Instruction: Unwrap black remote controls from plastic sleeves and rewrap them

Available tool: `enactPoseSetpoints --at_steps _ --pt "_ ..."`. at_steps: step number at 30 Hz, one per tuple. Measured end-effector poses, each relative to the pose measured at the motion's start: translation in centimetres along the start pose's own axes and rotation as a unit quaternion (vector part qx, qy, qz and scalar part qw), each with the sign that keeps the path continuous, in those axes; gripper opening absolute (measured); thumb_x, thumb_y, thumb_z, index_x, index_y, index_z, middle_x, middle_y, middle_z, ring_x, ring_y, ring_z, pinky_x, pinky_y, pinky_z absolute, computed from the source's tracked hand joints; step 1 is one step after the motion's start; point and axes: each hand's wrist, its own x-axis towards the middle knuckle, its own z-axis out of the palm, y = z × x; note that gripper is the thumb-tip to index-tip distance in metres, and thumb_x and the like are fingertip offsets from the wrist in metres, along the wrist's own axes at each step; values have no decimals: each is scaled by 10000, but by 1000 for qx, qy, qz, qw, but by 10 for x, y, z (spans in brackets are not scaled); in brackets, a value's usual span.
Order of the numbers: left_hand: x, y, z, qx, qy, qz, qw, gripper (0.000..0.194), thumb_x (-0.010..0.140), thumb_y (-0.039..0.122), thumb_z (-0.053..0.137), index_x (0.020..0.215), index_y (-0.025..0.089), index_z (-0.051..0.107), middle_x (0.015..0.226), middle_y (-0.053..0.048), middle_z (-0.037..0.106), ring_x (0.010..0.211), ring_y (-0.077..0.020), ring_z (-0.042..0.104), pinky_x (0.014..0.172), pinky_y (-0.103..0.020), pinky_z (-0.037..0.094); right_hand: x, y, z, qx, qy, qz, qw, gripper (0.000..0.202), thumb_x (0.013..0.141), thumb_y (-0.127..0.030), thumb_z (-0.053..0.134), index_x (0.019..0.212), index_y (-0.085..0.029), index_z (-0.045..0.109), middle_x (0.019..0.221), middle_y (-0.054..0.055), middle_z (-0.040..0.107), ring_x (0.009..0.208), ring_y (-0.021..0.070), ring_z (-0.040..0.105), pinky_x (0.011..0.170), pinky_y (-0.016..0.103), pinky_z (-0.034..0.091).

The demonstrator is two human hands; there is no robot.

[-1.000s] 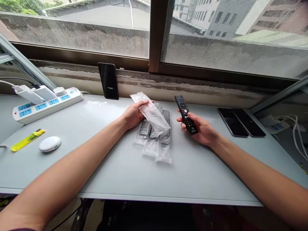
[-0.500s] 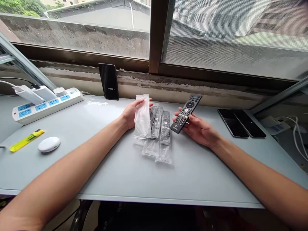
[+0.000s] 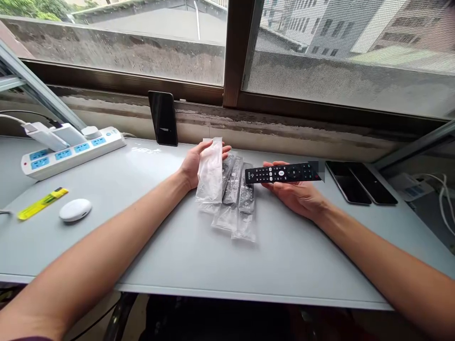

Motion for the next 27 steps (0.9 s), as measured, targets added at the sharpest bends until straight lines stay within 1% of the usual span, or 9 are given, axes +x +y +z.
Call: enactPoseSetpoints --at_steps 5,9,11,13,15,17,20,22,27 --pt "2 0 -3 2 -5 11 1000 447 1055 327 704 1459 139 738 1148 -117 891 753 -181 826 675 -245 667 0 -3 1 10 16 16 1000 547 732 -363 1089 1227 -382 855 1284 -5 872 1327 298 754 1340 582 463" --pt "4 0 -4 8 -3 16 1000 425 1040 327 725 1427 154 746 1157 -121 886 770 -197 832 656 -256 660 -3 -9 2 9 15 45 999 487 853 -546 987 1256 -313 846 1090 41 832 1087 287 778 1165 513 583" --pt "5 0 -5 12 0 12 1000 424 1028 334 737 1410 149 751 1154 -123 883 760 -195 826 633 -256 646 -3 -11 1 6 6 54 998 482 899 -641 916 1203 -274 842 994 53 786 986 282 755 1067 485 618" --pt "6 -1 -5 16 3 8 1000 431 1017 333 744 1402 140 751 1131 -119 879 735 -185 812 620 -253 634 -2 -12 0 12 -5 59 998 421 891 -622 922 1081 -259 824 903 38 721 893 259 712 958 444 637" --pt "7 -1 -6 21 2 9 1000 435 1012 328 743 1399 131 749 1093 -110 872 708 -172 794 613 -249 621 -1 -12 -1 21 -10 65 998 326 873 -511 965 975 -261 783 863 14 670 822 223 671 861 395 640" --pt "8 -1 -7 25 -4 13 1000 442 1008 322 738 1404 125 747 1046 -96 863 685 -162 777 607 -247 608 -1 -12 0 29 7 73 997 262 909 -441 954 961 -265 767 904 11 689 796 198 664 809 361 647" --pt "8 -1 -7 31 -9 15 999 467 999 315 734 1424 122 745 991 -79 851 671 -157 757 606 -251 601 1 -13 2 38 44 86 995 243 1043 -510 812 1063 -268 797 1088 60 793 870 225 728 804 372 682" --pt "6 -1 -6 32 -6 13 999 460 1004 312 726 1418 114 747 973 -77 846 664 -151 747 601 -248 595 1 -13 3 37 52 89 994 270 1088 -517 734 1142 -263 809 1200 96 830 944 258 765 814 392 698" --pt "4 -1 -4 26 -3 10 1000 388 1018 310 720 1345 106 763 940 -72 830 644 -141 739 585 -234 580 2 -14 2 33 41 76 996 242 1062 -453 778 1251 -305 804 1239 72 844 1000 250 784 833 373 698"
